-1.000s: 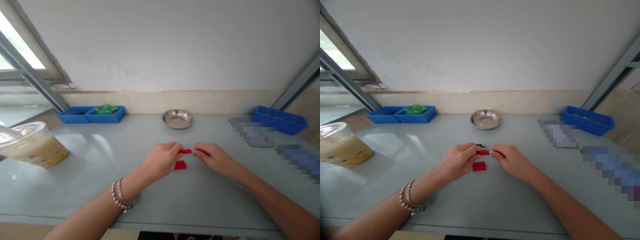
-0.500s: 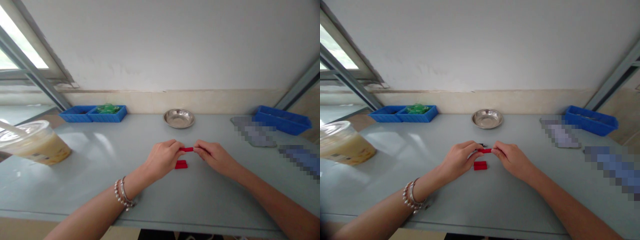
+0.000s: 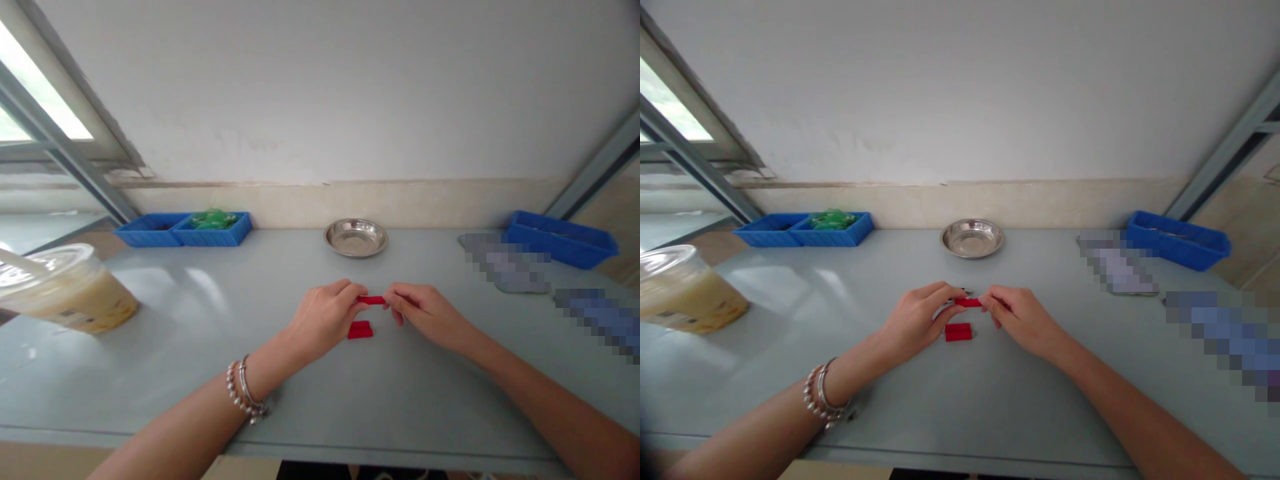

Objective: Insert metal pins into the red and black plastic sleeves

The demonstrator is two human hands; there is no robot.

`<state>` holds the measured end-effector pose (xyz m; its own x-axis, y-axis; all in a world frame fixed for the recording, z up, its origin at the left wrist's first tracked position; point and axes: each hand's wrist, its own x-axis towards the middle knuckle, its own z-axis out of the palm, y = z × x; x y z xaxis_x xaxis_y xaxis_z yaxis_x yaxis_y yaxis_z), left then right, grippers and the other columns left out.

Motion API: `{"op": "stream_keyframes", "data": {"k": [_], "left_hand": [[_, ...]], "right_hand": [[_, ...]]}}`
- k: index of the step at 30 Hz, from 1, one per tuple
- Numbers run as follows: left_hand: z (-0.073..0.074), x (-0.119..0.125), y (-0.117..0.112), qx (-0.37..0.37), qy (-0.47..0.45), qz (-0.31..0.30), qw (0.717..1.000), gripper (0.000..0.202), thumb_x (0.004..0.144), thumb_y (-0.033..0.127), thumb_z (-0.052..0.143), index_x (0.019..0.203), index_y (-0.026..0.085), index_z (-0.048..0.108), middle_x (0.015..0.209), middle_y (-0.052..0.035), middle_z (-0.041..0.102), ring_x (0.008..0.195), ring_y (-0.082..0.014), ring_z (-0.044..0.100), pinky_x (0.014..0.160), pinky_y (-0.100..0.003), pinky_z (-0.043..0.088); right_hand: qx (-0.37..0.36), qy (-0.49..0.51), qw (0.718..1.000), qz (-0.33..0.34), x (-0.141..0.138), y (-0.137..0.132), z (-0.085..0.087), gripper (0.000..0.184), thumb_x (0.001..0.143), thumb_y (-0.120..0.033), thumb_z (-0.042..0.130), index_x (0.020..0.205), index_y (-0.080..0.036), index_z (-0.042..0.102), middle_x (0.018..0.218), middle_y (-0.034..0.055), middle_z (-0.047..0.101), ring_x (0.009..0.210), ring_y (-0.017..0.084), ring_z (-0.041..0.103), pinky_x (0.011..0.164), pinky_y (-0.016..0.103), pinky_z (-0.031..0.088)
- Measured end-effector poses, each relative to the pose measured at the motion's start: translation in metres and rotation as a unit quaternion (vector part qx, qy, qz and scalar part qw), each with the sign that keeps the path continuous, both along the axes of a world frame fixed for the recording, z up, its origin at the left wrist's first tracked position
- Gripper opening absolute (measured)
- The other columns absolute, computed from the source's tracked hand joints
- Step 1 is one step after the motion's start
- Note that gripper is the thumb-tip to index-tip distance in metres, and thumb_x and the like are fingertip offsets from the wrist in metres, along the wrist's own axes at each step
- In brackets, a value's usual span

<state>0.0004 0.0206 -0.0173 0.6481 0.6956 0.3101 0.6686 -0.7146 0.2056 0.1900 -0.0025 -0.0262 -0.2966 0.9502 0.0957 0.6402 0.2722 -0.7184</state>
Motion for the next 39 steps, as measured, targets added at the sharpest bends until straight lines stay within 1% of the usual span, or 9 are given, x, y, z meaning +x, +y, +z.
{"op": "stream_keyframes", "data": {"k": [6,11,15,21,23,26,28,34,39], "left_hand": [[0.001,0.000,0.000,-0.010,0.001,0.003,1.000,0.029,0.085,0.030,0.037,0.110,0.019,0.046,0.096,-0.0044,0.061,0.079,-0.0146,0.060,0.067,-0.029,0.049],[0.004,0.002,0.000,-0.068,-0.058,-0.001,0.996,0.025,0.083,0.026,0.042,0.105,0.017,0.050,0.088,-0.0030,0.063,0.074,-0.0103,0.059,0.068,-0.023,0.046],[0.007,0.003,0.001,-0.166,-0.131,-0.010,0.977,0.027,0.081,0.025,0.044,0.106,0.016,0.049,0.075,0.0002,0.063,0.062,-0.0061,0.055,0.061,-0.017,0.042],[0.013,0.000,0.011,-0.342,-0.187,-0.012,0.921,0.028,0.082,0.026,0.039,0.102,0.009,0.051,0.069,-0.0025,0.061,0.057,-0.0049,0.049,0.053,-0.014,0.037],[0.015,-0.002,0.014,-0.335,-0.151,-0.001,0.930,0.027,0.081,0.025,0.040,0.096,0.010,0.055,0.071,-0.0028,0.061,0.058,-0.0051,0.048,0.054,-0.015,0.036],[0.017,-0.006,0.016,-0.238,-0.068,0.040,0.968,0.021,0.077,0.027,0.046,0.088,0.016,0.061,0.077,-0.0009,0.063,0.060,-0.0056,0.048,0.059,-0.017,0.036],[0.015,-0.007,0.015,-0.195,-0.020,0.052,0.979,0.018,0.075,0.027,0.050,0.085,0.019,0.063,0.080,0.0005,0.063,0.062,-0.0063,0.049,0.063,-0.019,0.037],[0.007,-0.007,0.014,-0.201,0.055,0.028,0.978,0.017,0.073,0.024,0.051,0.086,0.020,0.062,0.087,0.0000,0.062,0.079,-0.0113,0.055,0.074,-0.022,0.039],[0.007,-0.007,0.014,-0.160,0.062,0.030,0.985,0.020,0.077,0.030,0.047,0.088,0.020,0.061,0.086,-0.0025,0.058,0.077,-0.0115,0.054,0.073,-0.024,0.041]], "right_hand": [[0.036,-0.011,0.999,-0.013,-0.002,-0.002,0.001,0.023,0.081,-0.033,0.040,0.076,-0.014,0.053,0.059,-0.0025,0.051,0.052,0.003,0.041,0.052,0.014,0.029],[0.060,-0.012,0.998,-0.029,0.000,-0.003,0.001,0.021,0.078,-0.034,0.046,0.080,-0.015,0.056,0.060,-0.0023,0.054,0.050,0.003,0.041,0.050,0.014,0.029],[0.112,0.004,0.993,-0.024,0.002,-0.003,0.001,0.022,0.077,-0.034,0.050,0.080,-0.015,0.059,0.062,-0.0022,0.056,0.049,0.002,0.041,0.051,0.013,0.031],[0.162,0.018,0.986,-0.034,0.006,-0.004,0.003,0.025,0.077,-0.037,0.049,0.083,-0.015,0.061,0.063,-0.0013,0.058,0.045,0.001,0.038,0.048,0.013,0.030],[0.155,0.013,0.986,-0.054,0.009,-0.004,0.004,0.024,0.076,-0.036,0.050,0.084,-0.015,0.060,0.065,-0.0010,0.059,0.046,0.001,0.039,0.048,0.014,0.030],[0.116,-0.035,0.989,-0.086,0.012,-0.001,0.006,0.014,0.073,-0.027,0.050,0.078,-0.015,0.056,0.062,-0.0021,0.057,0.049,0.002,0.042,0.050,0.014,0.030],[0.082,-0.081,0.988,-0.099,0.013,0.001,0.007,0.007,0.070,-0.020,0.047,0.070,-0.015,0.051,0.057,-0.0033,0.053,0.048,0.002,0.042,0.050,0.014,0.029],[-0.004,-0.175,0.981,-0.084,0.016,0.004,0.003,0.007,0.065,-0.013,0.041,0.068,-0.015,0.048,0.056,-0.0024,0.051,0.050,0.004,0.042,0.049,0.015,0.025],[-0.016,-0.238,0.968,-0.078,0.021,0.006,-0.005,0.013,0.068,-0.013,0.040,0.073,-0.015,0.052,0.061,0.0016,0.054,0.053,0.006,0.042,0.050,0.018,0.021]]}}
